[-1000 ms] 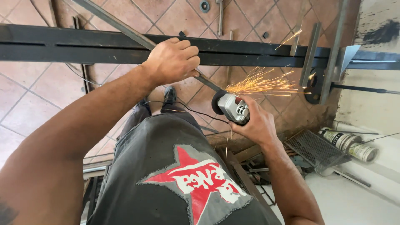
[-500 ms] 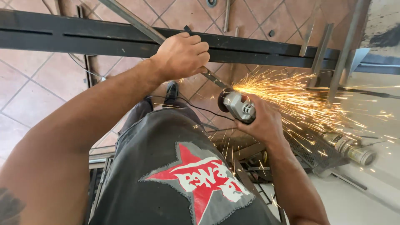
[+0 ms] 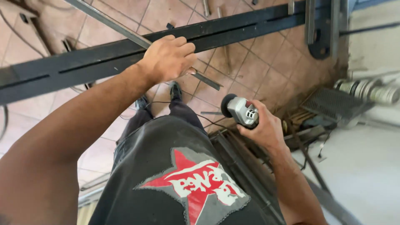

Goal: Cutting metal bars with an angle grinder in a workshop

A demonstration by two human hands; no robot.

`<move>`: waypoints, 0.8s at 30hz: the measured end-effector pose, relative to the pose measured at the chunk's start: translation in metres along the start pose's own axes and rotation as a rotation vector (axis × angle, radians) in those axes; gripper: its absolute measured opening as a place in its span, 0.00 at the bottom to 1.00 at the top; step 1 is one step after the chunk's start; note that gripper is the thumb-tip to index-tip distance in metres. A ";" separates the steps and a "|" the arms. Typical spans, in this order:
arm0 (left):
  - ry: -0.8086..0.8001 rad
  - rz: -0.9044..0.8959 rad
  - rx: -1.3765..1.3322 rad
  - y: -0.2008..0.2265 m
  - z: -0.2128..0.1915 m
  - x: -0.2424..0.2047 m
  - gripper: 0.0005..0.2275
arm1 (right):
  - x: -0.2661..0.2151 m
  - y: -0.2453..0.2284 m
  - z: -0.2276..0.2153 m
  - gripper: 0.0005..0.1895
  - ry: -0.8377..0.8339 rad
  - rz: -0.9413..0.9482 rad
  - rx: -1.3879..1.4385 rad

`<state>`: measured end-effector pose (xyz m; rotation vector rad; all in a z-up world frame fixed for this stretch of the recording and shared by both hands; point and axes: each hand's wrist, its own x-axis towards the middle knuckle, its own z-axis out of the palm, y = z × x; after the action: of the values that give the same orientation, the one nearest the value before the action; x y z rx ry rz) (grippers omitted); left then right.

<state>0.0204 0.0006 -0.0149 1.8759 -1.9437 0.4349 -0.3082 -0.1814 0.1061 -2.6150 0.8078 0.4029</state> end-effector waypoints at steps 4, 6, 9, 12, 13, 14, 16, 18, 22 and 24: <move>0.011 0.038 0.003 -0.001 -0.003 0.000 0.18 | -0.011 -0.015 0.021 0.44 0.027 0.013 -0.007; 0.068 0.033 0.018 -0.002 0.001 -0.002 0.18 | -0.011 -0.022 0.025 0.45 0.021 0.017 -0.042; -0.002 0.031 0.027 -0.001 -0.004 -0.001 0.17 | -0.007 -0.035 0.021 0.43 -0.013 0.046 -0.034; 0.018 0.057 0.034 -0.004 -0.009 0.001 0.17 | -0.003 -0.027 0.025 0.46 0.038 -0.019 -0.063; 0.013 0.053 0.038 -0.003 -0.009 0.000 0.17 | -0.003 -0.029 0.024 0.46 0.036 -0.026 -0.059; -0.023 0.048 0.024 -0.002 -0.009 -0.001 0.17 | -0.003 -0.031 0.022 0.46 0.057 -0.030 -0.057; -0.052 0.044 0.024 -0.006 -0.008 0.002 0.18 | 0.005 -0.034 0.017 0.45 0.089 -0.043 -0.057; -0.050 0.043 0.027 -0.003 -0.005 -0.001 0.18 | 0.004 -0.038 0.015 0.44 0.060 -0.028 -0.072; -0.023 0.044 0.043 -0.003 -0.002 -0.002 0.19 | 0.009 -0.045 0.012 0.43 0.026 -0.005 -0.077; 0.006 0.041 0.017 -0.003 0.001 -0.003 0.20 | 0.012 -0.045 0.013 0.44 0.016 -0.006 -0.093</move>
<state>0.0231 0.0021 -0.0173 1.8460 -1.9837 0.4694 -0.2748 -0.1469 0.1019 -2.7091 0.8042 0.4280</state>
